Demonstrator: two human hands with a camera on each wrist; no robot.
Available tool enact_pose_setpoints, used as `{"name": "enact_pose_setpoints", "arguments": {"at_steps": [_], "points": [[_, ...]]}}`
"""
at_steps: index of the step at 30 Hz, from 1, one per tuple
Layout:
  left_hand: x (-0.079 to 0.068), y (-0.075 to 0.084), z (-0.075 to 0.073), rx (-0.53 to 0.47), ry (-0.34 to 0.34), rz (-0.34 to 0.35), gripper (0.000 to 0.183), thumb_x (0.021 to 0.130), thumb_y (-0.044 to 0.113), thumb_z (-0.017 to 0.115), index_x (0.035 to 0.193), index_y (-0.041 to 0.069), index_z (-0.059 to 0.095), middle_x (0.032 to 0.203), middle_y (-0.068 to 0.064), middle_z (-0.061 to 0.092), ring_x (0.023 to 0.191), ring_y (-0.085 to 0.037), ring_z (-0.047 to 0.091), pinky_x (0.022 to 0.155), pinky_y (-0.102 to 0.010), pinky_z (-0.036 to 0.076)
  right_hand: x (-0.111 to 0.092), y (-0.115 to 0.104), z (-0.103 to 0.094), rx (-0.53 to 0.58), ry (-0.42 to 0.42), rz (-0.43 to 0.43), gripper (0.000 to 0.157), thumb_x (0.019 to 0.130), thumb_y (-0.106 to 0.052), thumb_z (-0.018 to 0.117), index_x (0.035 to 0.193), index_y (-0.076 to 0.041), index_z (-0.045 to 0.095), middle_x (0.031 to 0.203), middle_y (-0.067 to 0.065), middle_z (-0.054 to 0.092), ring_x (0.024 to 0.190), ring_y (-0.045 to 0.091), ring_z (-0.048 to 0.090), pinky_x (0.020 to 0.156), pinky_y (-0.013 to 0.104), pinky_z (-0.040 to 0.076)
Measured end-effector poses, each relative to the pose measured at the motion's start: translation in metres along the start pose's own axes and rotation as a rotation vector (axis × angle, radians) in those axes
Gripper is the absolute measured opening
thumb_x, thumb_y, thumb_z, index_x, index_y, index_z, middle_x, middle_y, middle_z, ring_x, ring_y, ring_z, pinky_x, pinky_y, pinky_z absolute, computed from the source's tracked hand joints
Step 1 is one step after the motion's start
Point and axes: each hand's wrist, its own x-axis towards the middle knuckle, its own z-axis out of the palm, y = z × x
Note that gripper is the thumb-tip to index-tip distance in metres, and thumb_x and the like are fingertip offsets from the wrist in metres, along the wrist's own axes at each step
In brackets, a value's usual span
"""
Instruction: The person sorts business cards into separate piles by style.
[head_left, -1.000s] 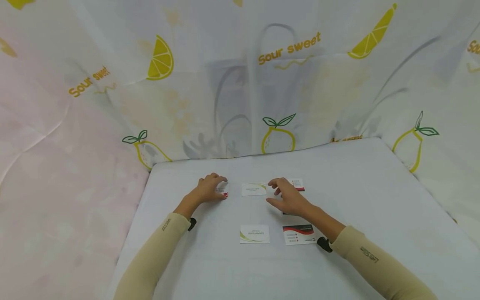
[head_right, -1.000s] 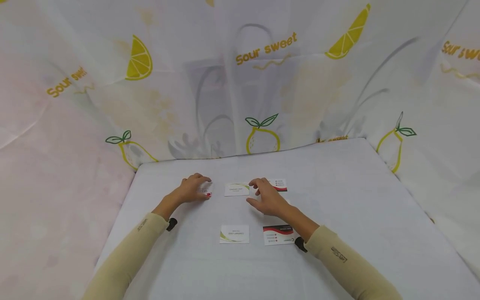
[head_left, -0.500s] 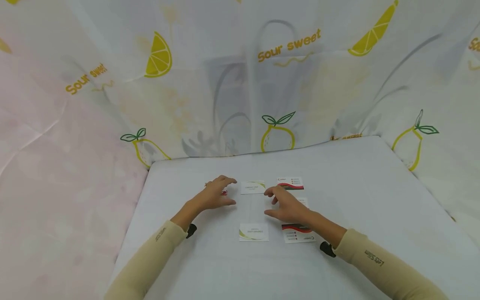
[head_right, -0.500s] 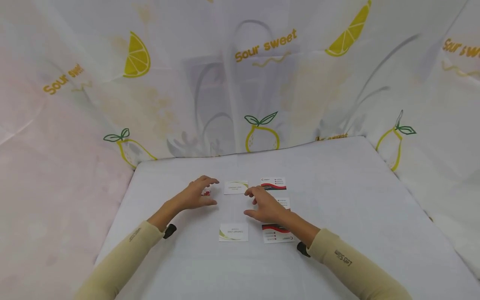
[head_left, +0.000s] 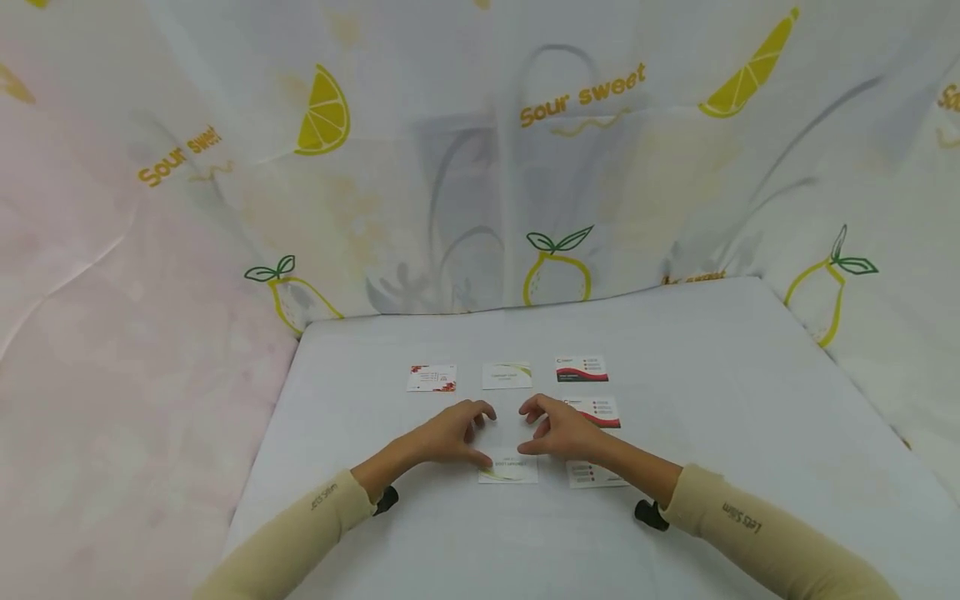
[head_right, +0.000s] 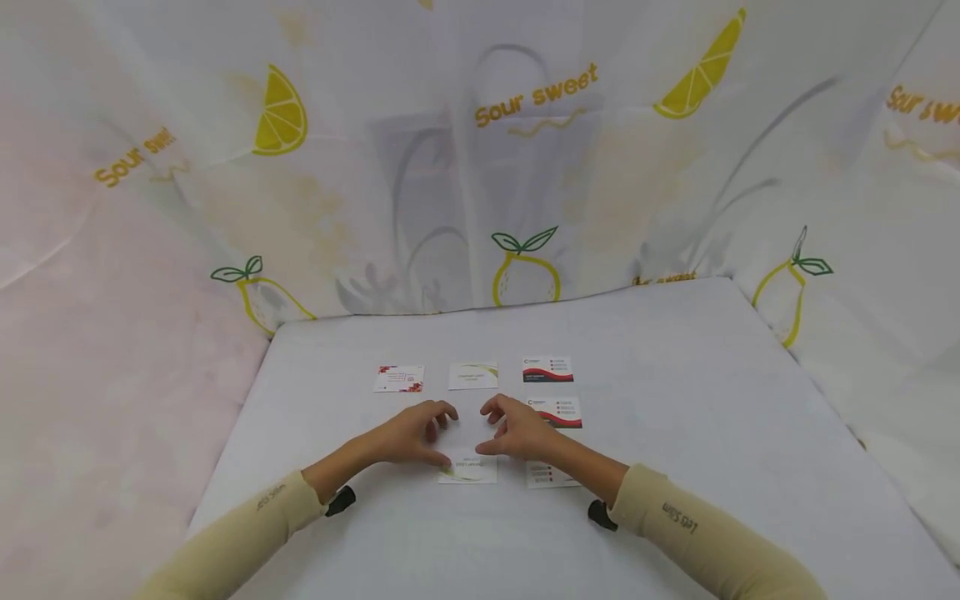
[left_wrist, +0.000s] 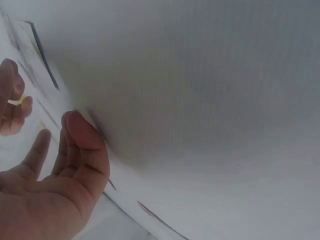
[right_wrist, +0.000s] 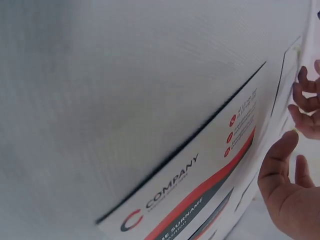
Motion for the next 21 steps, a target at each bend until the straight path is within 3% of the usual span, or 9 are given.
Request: {"name": "enact_pose_setpoints", "arguments": {"at_steps": [6,11,16,21], "points": [[-0.005,0.004,0.009,-0.002,-0.010,-0.045,0.058,0.076,0.026,0.087,0.123,0.015,0.055,0.101,0.000,0.056,0.081,-0.014,0.051,0.071,-0.022,0.044,-0.003,-0.005,0.010,-0.118,0.035,-0.020,0.050,0.075,-0.018,0.086,0.116,-0.009,0.060,0.105,0.005,0.058,0.076,0.013,0.054,0.070,0.024,0.045],[-0.008,0.002,0.014,0.025,-0.013,-0.070,0.051,0.076,0.019,0.085,0.119,0.018,0.056,0.103,0.001,0.052,0.086,-0.013,0.048,0.076,-0.024,0.043,-0.004,-0.009,0.019,-0.247,-0.025,-0.016,0.055,0.075,-0.019,0.086,0.120,-0.010,0.057,0.107,0.002,0.053,0.084,0.015,0.051,0.074,0.028,0.046],[-0.010,0.001,0.017,0.049,-0.004,-0.052,0.047,0.078,0.018,0.084,0.115,0.018,0.057,0.103,0.002,0.052,0.087,-0.011,0.047,0.078,-0.024,0.043,-0.004,-0.014,0.023,-0.326,-0.059,-0.043,0.062,0.072,-0.022,0.089,0.122,-0.008,0.055,0.109,0.005,0.053,0.090,0.018,0.051,0.081,0.036,0.047],[-0.010,0.002,0.019,0.053,-0.002,-0.026,0.044,0.079,0.019,0.083,0.114,0.017,0.057,0.100,0.003,0.051,0.087,-0.010,0.047,0.078,-0.023,0.042,-0.005,-0.014,0.027,-0.406,-0.055,-0.043,0.058,0.070,-0.022,0.090,0.115,-0.011,0.056,0.101,0.002,0.053,0.087,0.016,0.050,0.079,0.035,0.046]]}}
